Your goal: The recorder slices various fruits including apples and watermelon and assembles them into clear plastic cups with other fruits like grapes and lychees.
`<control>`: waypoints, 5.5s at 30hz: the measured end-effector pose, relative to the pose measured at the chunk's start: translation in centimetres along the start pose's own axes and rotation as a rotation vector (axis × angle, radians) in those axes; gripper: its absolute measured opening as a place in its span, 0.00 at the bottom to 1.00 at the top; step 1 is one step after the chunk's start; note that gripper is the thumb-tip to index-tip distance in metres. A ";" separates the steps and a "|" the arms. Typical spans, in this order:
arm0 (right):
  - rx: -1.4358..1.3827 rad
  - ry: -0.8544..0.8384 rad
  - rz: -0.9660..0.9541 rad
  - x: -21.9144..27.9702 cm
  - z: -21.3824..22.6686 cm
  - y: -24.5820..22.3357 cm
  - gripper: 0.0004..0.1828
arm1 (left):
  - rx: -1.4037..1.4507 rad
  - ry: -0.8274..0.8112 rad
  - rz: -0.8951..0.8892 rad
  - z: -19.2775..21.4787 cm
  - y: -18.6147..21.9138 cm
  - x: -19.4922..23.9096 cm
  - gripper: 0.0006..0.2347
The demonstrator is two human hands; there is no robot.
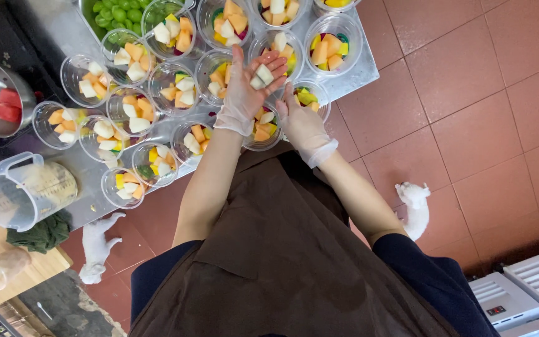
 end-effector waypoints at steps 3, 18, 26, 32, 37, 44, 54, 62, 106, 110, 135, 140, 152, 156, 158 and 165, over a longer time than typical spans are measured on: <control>-0.015 -0.003 -0.043 -0.3 -0.6 0.2 0.34 | 0.005 0.038 -0.043 -1.0 -0.3 0.6 0.40; -0.806 -0.203 -0.279 -0.1 0.6 0.7 0.28 | 0.018 0.043 -0.169 2.2 -1.7 -1.4 0.14; -0.886 -0.155 -0.267 2.9 3.6 4.1 0.30 | -0.924 0.347 -0.436 -0.1 1.8 1.2 0.12; -0.930 -0.072 -0.295 4.9 4.3 6.9 0.35 | -1.588 0.331 -0.645 -0.5 2.8 -0.3 0.13; -1.029 -0.014 -0.270 5.9 4.5 7.3 0.35 | -1.617 0.334 -0.673 -1.5 6.3 -0.3 0.06; -0.988 0.001 -0.308 6.6 4.5 7.7 0.33 | -1.694 0.284 -0.564 -3.3 8.4 -2.1 0.06; -1.033 0.005 -0.316 7.8 4.0 7.9 0.32 | -2.292 0.148 -0.419 -0.7 -1.7 -7.2 0.07; -0.995 0.011 -0.309 7.8 3.7 8.8 0.35 | -2.007 0.257 -0.347 -2.1 1.5 -4.3 0.12; -0.947 0.094 -0.260 4.7 1.2 9.1 0.33 | -2.170 0.093 -0.731 -4.8 1.2 -1.8 0.23; -0.791 0.242 -0.095 4.6 0.2 9.1 0.33 | -2.049 0.228 -0.923 -5.0 2.0 4.8 0.18; -0.770 -0.512 0.188 13.5 -29.0 -34.9 0.31 | -0.798 1.169 -0.640 44.1 14.9 41.5 0.17; -0.547 -0.565 0.430 12.3 -32.8 -40.0 0.32 | -0.631 0.683 -0.707 33.4 15.0 52.5 0.17; 0.082 -0.643 1.044 17.5 -33.0 -45.3 0.29 | 0.085 0.752 -1.123 24.0 15.9 59.2 0.27; 0.104 -0.687 1.135 17.3 -32.3 -46.6 0.30 | 0.056 0.788 -1.118 23.0 16.0 60.8 0.27; 0.095 -0.623 1.192 16.6 -33.2 -46.6 0.30 | 0.050 0.813 -1.131 24.8 15.2 59.3 0.28; -0.374 -0.933 0.596 13.6 -39.0 -46.9 0.32 | -0.925 1.181 -1.488 23.6 16.5 62.5 0.28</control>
Point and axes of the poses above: each hand's wrist, its own x-axis away from the middle knuckle, its own z-axis out of the back of the hand, y = z × x, the point moved 5 cm from there along -x, towards the middle knuckle, and after that the axes turned 2 degrees about z, right-handed, at the moved point
